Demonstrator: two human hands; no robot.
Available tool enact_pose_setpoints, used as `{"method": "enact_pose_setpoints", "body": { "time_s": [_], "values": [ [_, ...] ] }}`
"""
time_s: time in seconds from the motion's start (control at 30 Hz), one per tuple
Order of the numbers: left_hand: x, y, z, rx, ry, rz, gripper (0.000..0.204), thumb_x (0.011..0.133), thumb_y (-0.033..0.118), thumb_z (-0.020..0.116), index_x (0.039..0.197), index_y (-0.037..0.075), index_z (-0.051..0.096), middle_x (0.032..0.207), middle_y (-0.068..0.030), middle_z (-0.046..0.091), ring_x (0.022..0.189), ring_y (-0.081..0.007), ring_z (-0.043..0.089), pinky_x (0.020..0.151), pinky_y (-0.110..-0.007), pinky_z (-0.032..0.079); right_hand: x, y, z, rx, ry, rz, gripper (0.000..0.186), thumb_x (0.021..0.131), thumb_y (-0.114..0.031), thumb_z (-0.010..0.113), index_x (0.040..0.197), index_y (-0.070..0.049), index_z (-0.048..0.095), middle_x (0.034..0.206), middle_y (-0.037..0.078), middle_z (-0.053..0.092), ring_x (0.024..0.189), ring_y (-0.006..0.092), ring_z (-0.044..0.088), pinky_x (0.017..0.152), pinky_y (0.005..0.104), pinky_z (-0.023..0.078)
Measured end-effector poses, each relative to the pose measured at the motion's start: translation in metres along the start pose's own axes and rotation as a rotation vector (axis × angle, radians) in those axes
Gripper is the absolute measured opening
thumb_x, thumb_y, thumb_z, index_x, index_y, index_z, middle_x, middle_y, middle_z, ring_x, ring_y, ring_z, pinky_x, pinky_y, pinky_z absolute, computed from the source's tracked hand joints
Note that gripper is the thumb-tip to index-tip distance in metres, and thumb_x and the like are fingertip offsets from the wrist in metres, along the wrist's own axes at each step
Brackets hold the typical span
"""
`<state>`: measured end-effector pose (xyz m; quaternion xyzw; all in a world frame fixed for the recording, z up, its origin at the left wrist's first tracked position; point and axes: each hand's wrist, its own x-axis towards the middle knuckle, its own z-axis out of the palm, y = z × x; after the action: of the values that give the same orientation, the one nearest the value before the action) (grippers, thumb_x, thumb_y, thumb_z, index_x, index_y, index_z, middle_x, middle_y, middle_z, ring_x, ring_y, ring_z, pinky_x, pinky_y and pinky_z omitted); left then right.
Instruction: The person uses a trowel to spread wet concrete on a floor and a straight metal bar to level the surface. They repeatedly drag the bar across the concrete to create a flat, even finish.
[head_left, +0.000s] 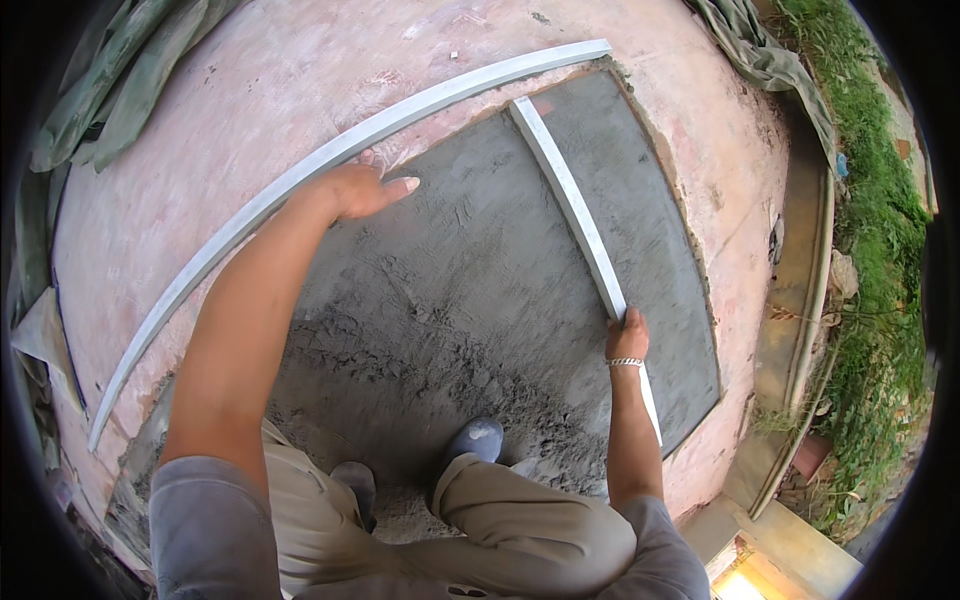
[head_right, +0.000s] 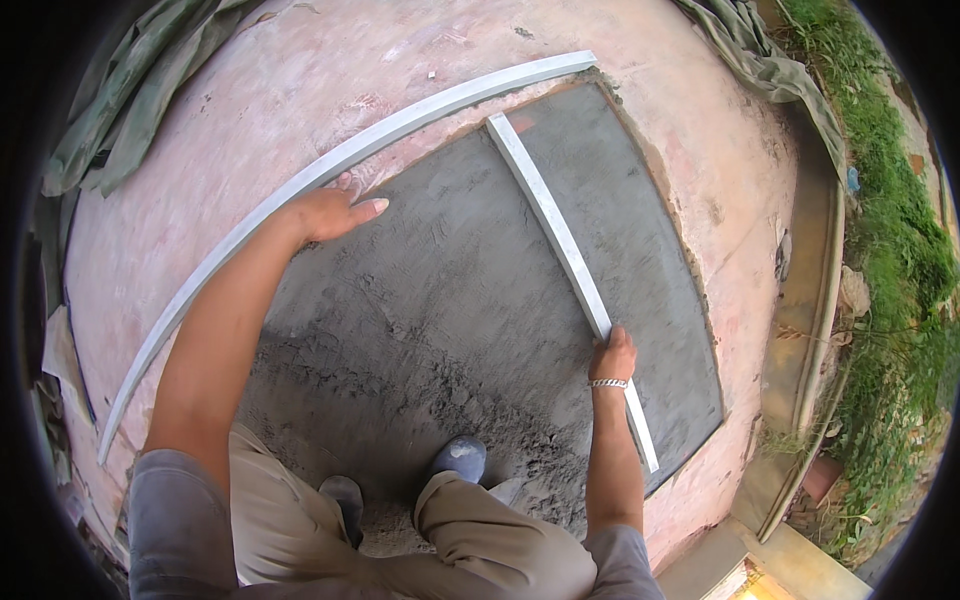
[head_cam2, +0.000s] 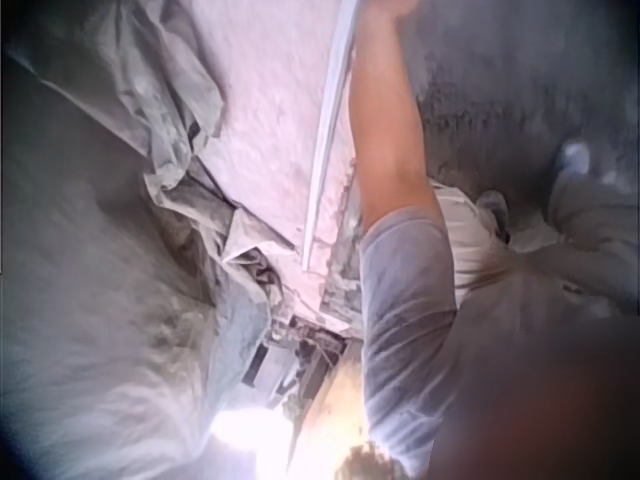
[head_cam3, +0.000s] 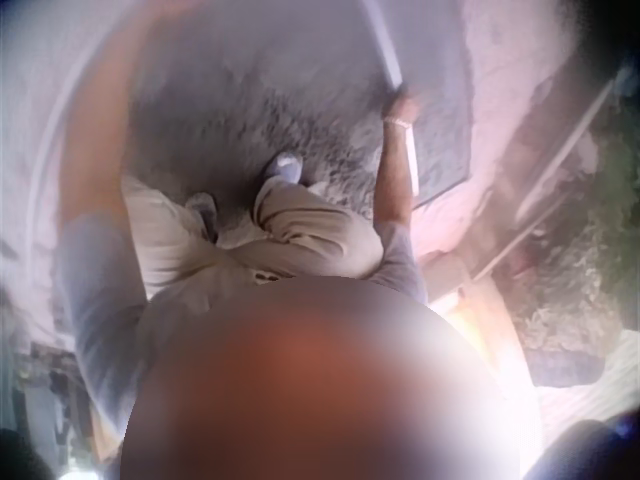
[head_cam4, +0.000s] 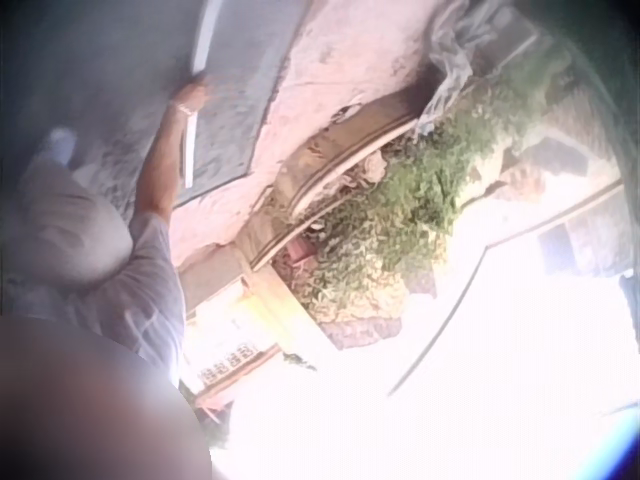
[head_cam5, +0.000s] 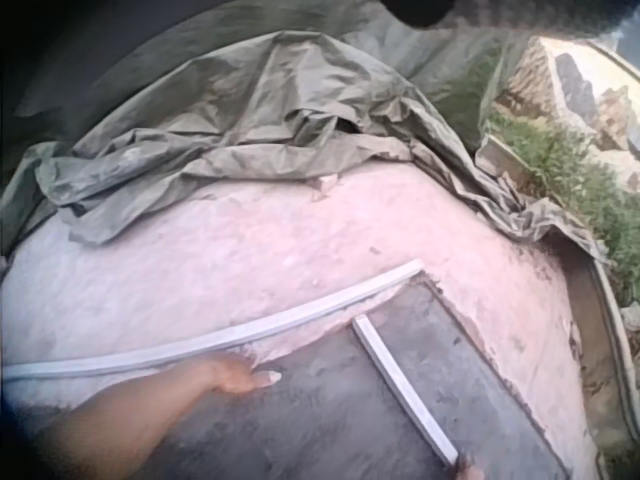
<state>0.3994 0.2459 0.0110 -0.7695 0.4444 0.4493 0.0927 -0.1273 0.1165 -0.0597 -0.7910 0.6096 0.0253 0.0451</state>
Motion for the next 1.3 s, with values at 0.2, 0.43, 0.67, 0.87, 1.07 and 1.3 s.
{"method": "enact_pose_setpoints", "body": {
  "time_s": [0.2, 0.43, 0.67, 0.87, 1.07, 1.3],
  "values": [
    [0.001, -0.007, 0.000, -0.088, 0.052, 0.043, 0.106, 0.090, 0.083, 0.023, 0.150, -0.004, 0.037, 0.164, -0.0213, 0.016, 0.149, -0.0396, 0.024, 0.122, -0.047, 0.024, -0.030, -0.011, 0.004, 0.026, -0.027, -0.011, 0.043, 0.078, -0.015, 0.076, 0.116, -0.006, 0.060, 0.109, 0.017, 0.065, 0.102, 0.0425, 0.060, 0.086, 0.0516, 0.050],
    [-0.002, -0.015, 0.008, -0.194, 0.141, 0.072, 0.103, 0.092, 0.081, 0.022, 0.150, -0.002, 0.039, 0.159, -0.0242, 0.029, 0.149, -0.0386, 0.026, 0.122, -0.047, 0.024, -0.065, -0.024, 0.006, 0.026, -0.007, -0.136, 0.042, 0.079, -0.015, 0.075, 0.117, -0.007, 0.060, 0.111, 0.016, 0.065, 0.102, 0.0412, 0.061, 0.086, 0.0519, 0.050],
    [-0.015, -0.021, 0.008, -0.146, 0.327, 0.132, 0.062, 0.101, 0.043, 0.048, 0.147, 0.002, 0.045, 0.151, -0.0224, 0.044, 0.140, -0.0363, 0.042, 0.118, -0.042, 0.034, -0.096, -0.039, 0.005, 0.028, -0.040, -0.159, 0.041, 0.080, -0.015, 0.074, 0.117, -0.010, 0.060, 0.112, 0.013, 0.065, 0.102, 0.0392, 0.061, 0.085, 0.0519, 0.050],
    [-0.027, -0.020, 0.040, 0.164, 0.458, 0.456, 0.052, 0.092, 0.005, 0.059, 0.143, 0.011, 0.053, 0.147, -0.0144, 0.051, 0.136, -0.0323, 0.047, 0.116, -0.040, 0.038, -0.120, -0.045, 0.012, -0.037, -0.086, -0.196, 0.042, 0.080, -0.014, 0.073, 0.120, -0.014, 0.060, 0.113, 0.010, 0.065, 0.102, 0.0361, 0.061, 0.084, 0.0513, 0.050],
    [-0.034, -0.035, 0.055, 0.220, 0.364, 0.419, 0.041, 0.093, 0.002, 0.053, 0.132, 0.011, 0.062, 0.140, -0.0126, 0.057, 0.132, -0.0320, 0.051, 0.112, -0.040, 0.043, -0.134, -0.053, 0.013, -0.056, -0.061, -0.254, 0.044, 0.079, -0.015, 0.074, 0.121, -0.015, 0.060, 0.110, 0.008, 0.065, 0.101, 0.0333, 0.062, 0.084, 0.0500, 0.050],
    [-0.063, -0.074, 0.089, 0.299, 0.481, 0.414, 0.031, 0.092, 0.007, 0.056, 0.120, 0.009, 0.069, 0.119, -0.0090, 0.067, 0.118, -0.0323, 0.059, 0.096, -0.042, 0.053, -0.151, -0.068, 0.010, -0.025, -0.086, -0.346, 0.044, 0.077, -0.013, 0.074, 0.119, -0.012, 0.062, 0.105, 0.011, 0.066, 0.096, 0.0349, 0.062, 0.082, 0.0496, 0.050]
  ]
}}
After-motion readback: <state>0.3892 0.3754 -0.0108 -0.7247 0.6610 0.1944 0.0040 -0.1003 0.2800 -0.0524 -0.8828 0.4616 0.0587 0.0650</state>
